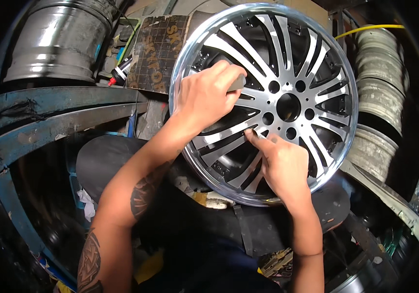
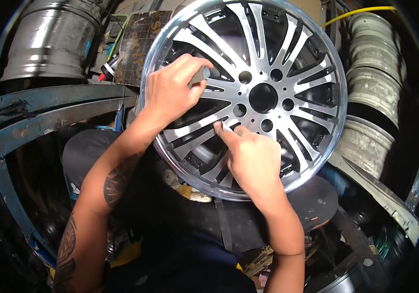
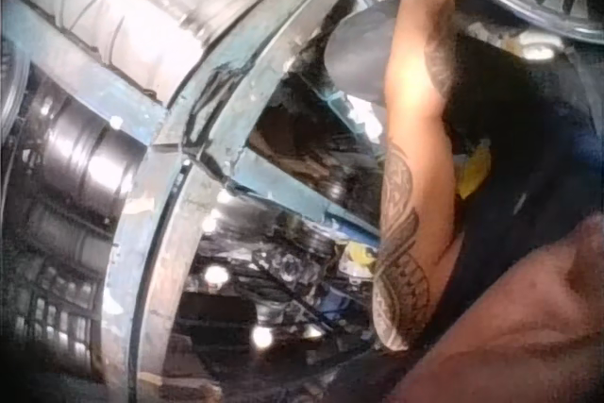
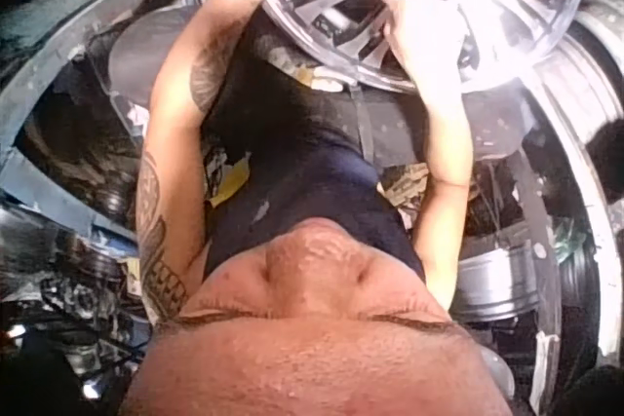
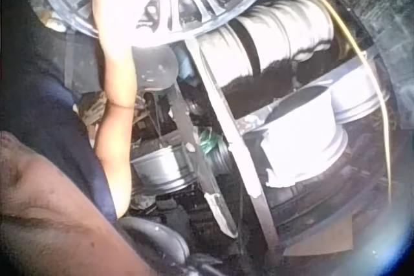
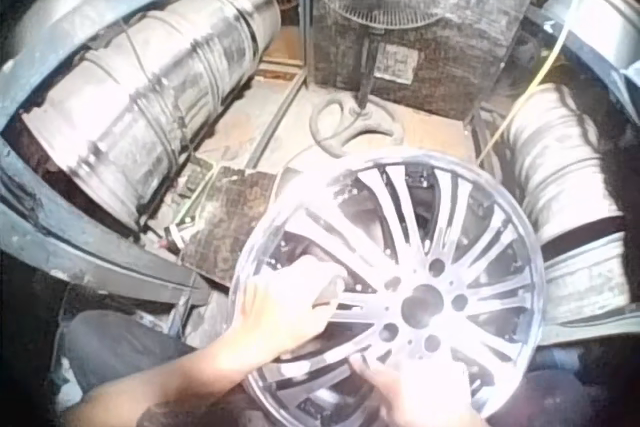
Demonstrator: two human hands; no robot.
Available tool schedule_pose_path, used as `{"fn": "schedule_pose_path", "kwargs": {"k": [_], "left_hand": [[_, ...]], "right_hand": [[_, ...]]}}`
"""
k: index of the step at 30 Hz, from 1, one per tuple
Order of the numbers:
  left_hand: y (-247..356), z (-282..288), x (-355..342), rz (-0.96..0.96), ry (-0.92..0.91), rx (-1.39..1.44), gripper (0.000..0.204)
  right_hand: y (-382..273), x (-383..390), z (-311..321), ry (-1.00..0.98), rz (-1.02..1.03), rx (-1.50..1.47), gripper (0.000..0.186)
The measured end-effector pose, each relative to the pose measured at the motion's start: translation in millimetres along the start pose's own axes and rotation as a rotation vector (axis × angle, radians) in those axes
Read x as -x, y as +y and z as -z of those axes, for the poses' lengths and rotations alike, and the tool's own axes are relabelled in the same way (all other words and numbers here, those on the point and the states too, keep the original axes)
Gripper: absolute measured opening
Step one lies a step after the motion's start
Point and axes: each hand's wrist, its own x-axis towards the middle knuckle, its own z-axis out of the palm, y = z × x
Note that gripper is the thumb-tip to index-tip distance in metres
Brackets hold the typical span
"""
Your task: Sanding and applying filler to a car rim to prepare it for painting.
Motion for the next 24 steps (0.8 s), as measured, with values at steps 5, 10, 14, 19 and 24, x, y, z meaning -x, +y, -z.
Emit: {"fn": "schedule_pose_path", "kwargs": {"k": [5,10,14,19,24], "left_hand": [[12,-3,-9,0.018,-0.041,-0.021,0.028],[8,3,-3,0.059,-0.063,-0.026,0.028],[10,2,-7,0.071,-0.07,-0.005,0.029],[15,2,-10,0.078,-0.068,-0.003,0.029],[13,0,-7,0.034,-0.051,-0.034,0.031]], "right_hand": [[-4,-5,10,0.077,0.072,0.019,0.051],[-13,-5,12,0.029,0.101,-0.05,0.045],[-1,3,1,-0.062,0.058,-0.012,0.057],[-4,2,-1,0.059,0.1,-0.001,0.048],[2,-1,-9,0.022,0.058,-0.073,0.045]]}}
